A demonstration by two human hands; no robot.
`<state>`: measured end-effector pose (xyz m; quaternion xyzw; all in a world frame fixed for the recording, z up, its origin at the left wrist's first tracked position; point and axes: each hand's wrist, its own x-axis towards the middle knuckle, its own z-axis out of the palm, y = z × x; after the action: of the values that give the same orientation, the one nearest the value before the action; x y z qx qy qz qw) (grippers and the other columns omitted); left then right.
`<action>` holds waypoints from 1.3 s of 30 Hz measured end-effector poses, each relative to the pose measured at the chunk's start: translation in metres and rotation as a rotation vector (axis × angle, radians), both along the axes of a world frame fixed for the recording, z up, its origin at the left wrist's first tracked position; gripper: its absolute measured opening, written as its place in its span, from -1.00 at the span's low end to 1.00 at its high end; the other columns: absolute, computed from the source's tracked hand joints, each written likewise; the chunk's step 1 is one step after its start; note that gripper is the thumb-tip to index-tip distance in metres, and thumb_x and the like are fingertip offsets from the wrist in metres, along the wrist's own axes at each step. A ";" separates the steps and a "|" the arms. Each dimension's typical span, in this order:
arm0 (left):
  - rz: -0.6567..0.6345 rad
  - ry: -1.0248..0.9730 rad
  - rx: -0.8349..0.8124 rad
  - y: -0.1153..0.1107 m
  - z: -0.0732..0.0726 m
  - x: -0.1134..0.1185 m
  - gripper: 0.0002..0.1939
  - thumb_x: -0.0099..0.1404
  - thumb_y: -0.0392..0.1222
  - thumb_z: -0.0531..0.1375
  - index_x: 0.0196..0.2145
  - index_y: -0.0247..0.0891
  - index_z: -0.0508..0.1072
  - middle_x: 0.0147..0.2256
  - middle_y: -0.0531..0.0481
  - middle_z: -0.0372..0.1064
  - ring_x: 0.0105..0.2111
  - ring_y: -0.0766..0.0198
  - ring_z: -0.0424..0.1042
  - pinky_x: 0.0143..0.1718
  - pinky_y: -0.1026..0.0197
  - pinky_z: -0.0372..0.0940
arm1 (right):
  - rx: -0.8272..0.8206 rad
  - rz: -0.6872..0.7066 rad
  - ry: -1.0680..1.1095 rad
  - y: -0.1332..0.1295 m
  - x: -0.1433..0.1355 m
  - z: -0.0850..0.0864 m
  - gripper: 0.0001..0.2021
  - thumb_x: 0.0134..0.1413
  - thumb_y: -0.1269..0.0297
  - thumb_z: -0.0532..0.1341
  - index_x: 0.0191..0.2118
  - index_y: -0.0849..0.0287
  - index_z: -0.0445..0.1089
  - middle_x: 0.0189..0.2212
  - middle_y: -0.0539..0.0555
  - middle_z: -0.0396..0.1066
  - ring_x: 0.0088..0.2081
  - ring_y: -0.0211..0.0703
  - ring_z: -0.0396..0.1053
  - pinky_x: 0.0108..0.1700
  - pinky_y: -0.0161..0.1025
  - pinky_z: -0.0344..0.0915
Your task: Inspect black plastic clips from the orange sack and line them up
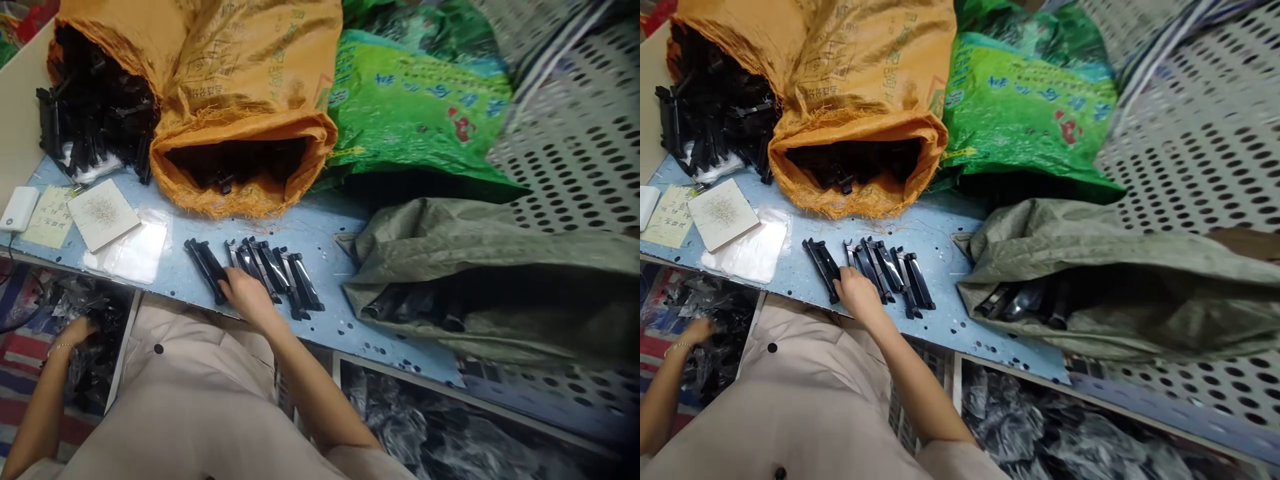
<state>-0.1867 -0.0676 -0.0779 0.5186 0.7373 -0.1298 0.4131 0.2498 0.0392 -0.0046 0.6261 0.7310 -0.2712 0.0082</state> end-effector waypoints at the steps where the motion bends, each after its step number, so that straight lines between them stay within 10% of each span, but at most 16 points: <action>1: 0.027 -0.081 0.020 0.007 0.009 0.009 -0.74 0.08 0.02 0.24 -0.57 -0.22 0.42 -0.58 -0.09 0.42 -0.43 0.00 0.53 -0.37 0.08 0.40 | -0.015 -0.036 0.137 0.002 0.004 -0.004 -0.74 0.31 0.29 0.12 0.02 0.27 0.39 -0.06 0.27 0.46 -0.05 0.03 0.44 -0.02 -0.13 0.31; 5: 0.134 -0.529 0.426 0.055 0.053 0.074 -0.64 0.32 0.11 0.16 -0.22 -0.24 0.52 -0.34 -0.09 0.51 -0.36 0.17 0.50 -0.25 0.12 0.42 | -0.228 -0.205 0.902 0.007 -0.001 -0.020 -0.70 0.21 0.16 0.19 -0.02 0.20 0.42 -0.22 0.11 0.51 -0.21 -0.14 0.45 -0.16 -0.22 0.35; 9: 0.100 -0.287 0.958 0.115 0.058 0.131 -0.80 0.20 -0.05 0.32 -0.34 -0.24 0.51 -0.26 -0.15 0.44 -0.20 0.09 0.44 -0.14 0.09 0.37 | -0.469 -0.311 1.313 0.007 -0.025 -0.022 -0.66 0.10 0.05 0.30 -0.11 0.19 0.46 -0.31 0.04 0.50 -0.38 -0.28 0.39 -0.35 -0.34 0.29; 17: 0.616 -0.822 0.689 0.147 0.039 0.110 -0.66 0.02 0.04 0.40 -0.48 -0.29 0.45 -0.60 0.12 0.25 -0.60 0.41 0.17 -0.52 0.31 0.10 | -0.778 -0.352 1.580 0.036 -0.075 -0.015 -0.66 -0.09 0.11 0.46 -0.23 0.22 0.51 -0.38 0.06 0.54 -0.40 -0.25 0.47 -0.39 -0.38 0.30; 25: 0.606 -0.759 0.988 0.130 0.048 0.118 -0.77 0.11 -0.07 0.35 -0.41 -0.29 0.47 -0.36 -0.03 0.48 -0.38 0.29 0.42 -0.29 0.21 0.36 | -0.819 -0.509 1.639 0.067 -0.125 -0.040 -0.80 -0.16 0.27 0.47 -0.41 0.24 0.51 -0.47 0.04 0.53 -0.41 -0.26 0.46 -0.35 -0.39 0.40; 28: 0.315 -0.584 1.108 0.122 0.055 0.117 -0.94 0.21 -0.25 0.24 -0.33 -0.26 0.49 -0.22 -0.09 0.49 -0.19 0.19 0.47 -0.10 0.10 0.40 | -0.777 -0.519 1.600 0.063 -0.108 -0.042 -0.80 -0.11 0.25 0.45 -0.38 0.24 0.52 -0.44 0.06 0.54 -0.41 -0.26 0.46 -0.35 -0.37 0.41; 32: -0.108 -0.297 1.057 0.127 0.055 0.122 -0.69 0.22 -0.41 0.11 -0.17 -0.22 0.58 -0.10 -0.13 0.49 -0.04 0.09 0.43 0.11 -0.04 0.32 | -0.632 -0.486 1.597 0.045 -0.089 -0.033 -0.75 -0.07 0.18 0.45 -0.29 0.21 0.52 -0.39 0.04 0.55 -0.40 -0.29 0.46 -0.39 -0.41 0.36; 36: 0.054 -0.291 1.090 0.144 0.048 0.119 -0.71 0.23 -0.38 0.11 -0.17 -0.26 0.57 -0.16 -0.11 0.50 -0.13 0.14 0.47 0.01 0.07 0.38 | -0.944 -0.335 1.589 0.022 -0.082 -0.033 -0.79 -0.03 0.25 0.43 -0.34 0.29 0.48 -0.43 0.12 0.54 -0.42 -0.24 0.50 -0.43 -0.42 0.40; 39: 0.081 -0.293 1.174 0.147 0.048 0.109 -0.72 0.24 -0.43 0.05 -0.30 -0.27 0.55 -0.21 -0.10 0.48 -0.13 0.16 0.49 0.01 0.09 0.38 | -1.122 -0.479 1.565 0.012 -0.078 -0.043 -0.92 0.04 0.44 0.34 -0.33 0.30 0.43 -0.43 0.15 0.53 -0.41 -0.25 0.53 -0.42 -0.47 0.44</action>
<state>-0.0775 0.0794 -0.0300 0.6439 0.6403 0.3873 0.1596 0.1717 0.0507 -0.0480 0.3074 0.1503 -0.9094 -0.2366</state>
